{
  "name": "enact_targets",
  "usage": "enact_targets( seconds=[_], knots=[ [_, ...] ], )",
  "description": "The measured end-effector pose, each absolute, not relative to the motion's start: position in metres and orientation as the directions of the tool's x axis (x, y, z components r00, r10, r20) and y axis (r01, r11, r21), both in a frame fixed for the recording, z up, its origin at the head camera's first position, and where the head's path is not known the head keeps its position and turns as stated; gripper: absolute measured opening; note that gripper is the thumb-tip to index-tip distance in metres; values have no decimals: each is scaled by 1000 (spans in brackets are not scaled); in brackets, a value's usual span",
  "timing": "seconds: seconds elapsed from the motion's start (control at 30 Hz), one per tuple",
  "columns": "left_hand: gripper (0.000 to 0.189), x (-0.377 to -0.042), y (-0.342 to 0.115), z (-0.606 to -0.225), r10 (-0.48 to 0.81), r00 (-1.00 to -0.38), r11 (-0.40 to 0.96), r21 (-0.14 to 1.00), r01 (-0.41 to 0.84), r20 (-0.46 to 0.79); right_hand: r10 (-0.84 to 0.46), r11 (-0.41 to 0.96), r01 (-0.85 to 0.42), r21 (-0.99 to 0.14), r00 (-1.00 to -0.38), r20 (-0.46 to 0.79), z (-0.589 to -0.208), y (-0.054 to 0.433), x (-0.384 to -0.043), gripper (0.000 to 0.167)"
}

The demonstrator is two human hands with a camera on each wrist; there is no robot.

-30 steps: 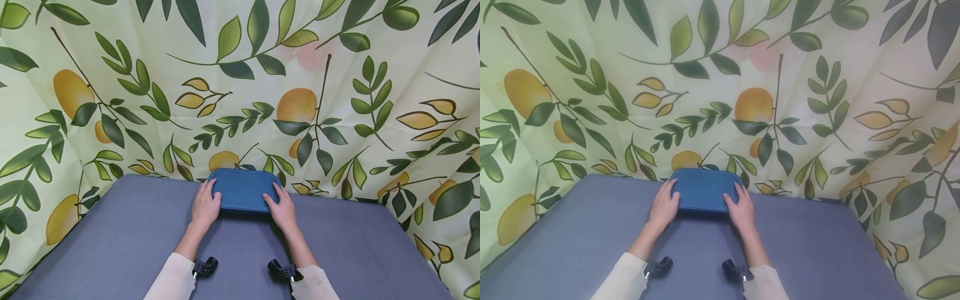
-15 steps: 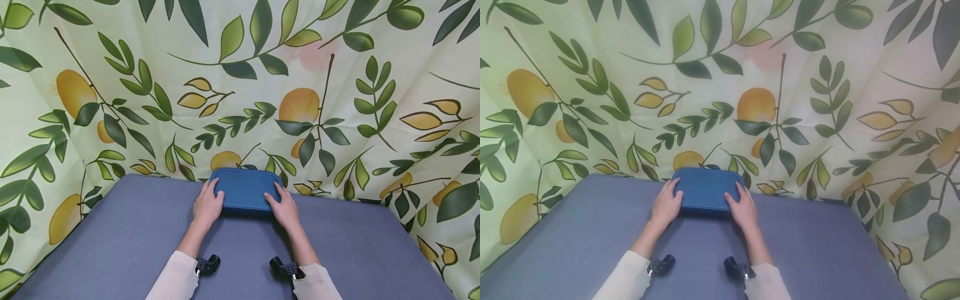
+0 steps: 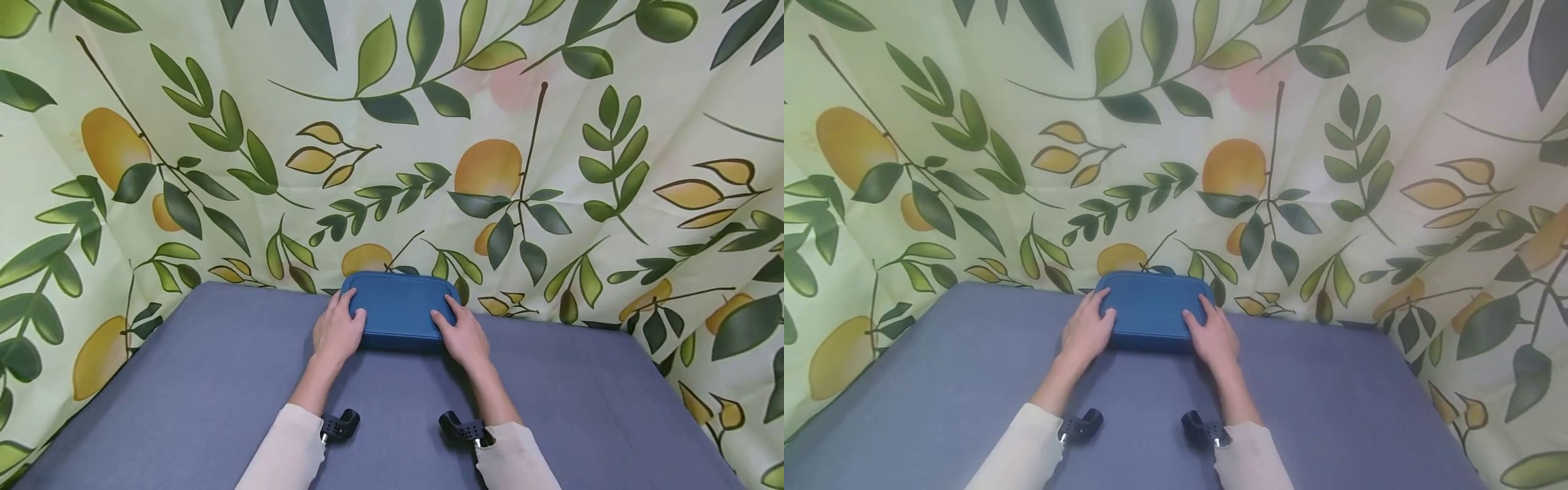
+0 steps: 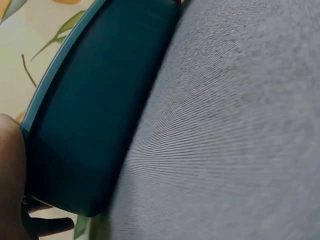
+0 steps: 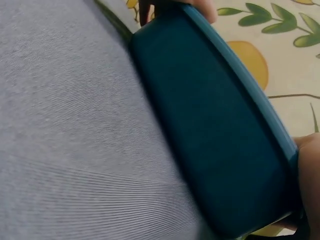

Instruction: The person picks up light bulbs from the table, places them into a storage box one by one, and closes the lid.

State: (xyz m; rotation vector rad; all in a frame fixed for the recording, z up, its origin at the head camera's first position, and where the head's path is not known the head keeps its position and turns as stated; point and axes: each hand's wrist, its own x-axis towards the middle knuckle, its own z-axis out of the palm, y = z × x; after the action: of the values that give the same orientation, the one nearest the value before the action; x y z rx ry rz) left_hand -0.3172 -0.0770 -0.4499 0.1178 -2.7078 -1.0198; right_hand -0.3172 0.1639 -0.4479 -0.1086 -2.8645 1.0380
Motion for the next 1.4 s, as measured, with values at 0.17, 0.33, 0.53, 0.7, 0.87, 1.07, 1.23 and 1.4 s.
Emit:
enact_targets(
  seconds=[0.17, 0.33, 0.53, 0.7, 0.87, 1.07, 1.23, 1.4],
  knots=[
    [60, -323, -75, -438, -49, -984, 850, 525, 50, 172, 58, 817, 24, -576, -997, 42, -441, 167, -317, 74],
    [70, -333, -74, -428, 117, -982, 921, 354, 163, 146, -94, 894, -120, -431, -992, 82, -436, 171, -320, 74],
    [80, -344, -75, -421, 211, -976, 926, 308, 219, 59, -267, 910, -275, -311, -961, 70, -424, 165, -333, 79],
    [81, -343, -71, -419, 229, -973, 931, 284, 228, 30, -280, 925, -279, -259, -959, 37, -419, 164, -338, 84],
    [81, -342, -68, -417, 221, -974, 934, 275, 226, 47, -263, 932, -270, -243, -963, 60, -420, 166, -338, 85],
    [82, -340, -72, -423, 228, -973, 933, 282, 223, 13, -238, 940, -236, -244, -971, 23, -427, 160, -334, 84],
    [81, -342, -70, -427, 260, -965, 918, 305, 254, 20, -194, 945, -200, -261, -980, 48, -431, 164, -329, 82],
    [81, -333, -64, -431, 268, -963, 916, 311, 255, 1, -206, 937, -214, -278, -977, 58, -431, 171, -319, 81]
  ],
)
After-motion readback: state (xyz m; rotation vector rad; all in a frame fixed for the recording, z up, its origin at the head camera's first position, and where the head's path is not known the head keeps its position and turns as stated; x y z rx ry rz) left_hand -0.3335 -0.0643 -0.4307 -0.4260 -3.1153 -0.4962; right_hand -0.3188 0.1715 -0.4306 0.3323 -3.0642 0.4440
